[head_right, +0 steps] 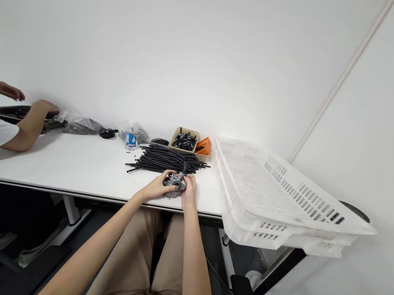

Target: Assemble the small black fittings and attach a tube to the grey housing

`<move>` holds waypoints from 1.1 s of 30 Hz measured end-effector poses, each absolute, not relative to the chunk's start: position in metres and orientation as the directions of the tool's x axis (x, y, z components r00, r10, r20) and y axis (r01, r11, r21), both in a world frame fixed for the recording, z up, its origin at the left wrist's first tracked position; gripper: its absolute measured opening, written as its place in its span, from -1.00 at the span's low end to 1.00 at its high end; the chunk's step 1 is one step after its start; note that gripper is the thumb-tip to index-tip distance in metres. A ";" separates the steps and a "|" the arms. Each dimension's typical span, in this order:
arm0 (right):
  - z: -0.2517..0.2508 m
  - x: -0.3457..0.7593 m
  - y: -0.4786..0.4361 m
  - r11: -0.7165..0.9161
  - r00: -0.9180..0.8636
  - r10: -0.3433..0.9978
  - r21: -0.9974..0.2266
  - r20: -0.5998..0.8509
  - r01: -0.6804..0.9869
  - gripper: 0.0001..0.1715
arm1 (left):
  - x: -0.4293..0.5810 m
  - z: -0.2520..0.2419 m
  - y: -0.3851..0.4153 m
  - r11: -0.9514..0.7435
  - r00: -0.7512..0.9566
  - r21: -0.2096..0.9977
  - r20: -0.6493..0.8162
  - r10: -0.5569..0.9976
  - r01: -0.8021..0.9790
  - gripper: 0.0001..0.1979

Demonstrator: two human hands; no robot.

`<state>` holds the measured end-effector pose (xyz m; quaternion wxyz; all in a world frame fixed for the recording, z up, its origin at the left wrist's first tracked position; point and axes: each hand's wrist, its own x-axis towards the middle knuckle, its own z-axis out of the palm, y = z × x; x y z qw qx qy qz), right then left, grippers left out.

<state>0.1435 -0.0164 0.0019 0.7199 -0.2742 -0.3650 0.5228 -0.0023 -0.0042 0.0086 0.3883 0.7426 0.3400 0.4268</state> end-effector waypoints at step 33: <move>-0.002 0.146 -0.015 0.304 0.186 0.953 -0.780 0.241 -0.548 -0.55 | -0.002 0.007 -0.004 -0.469 0.406 0.867 0.372 0.834 0.168 -0.38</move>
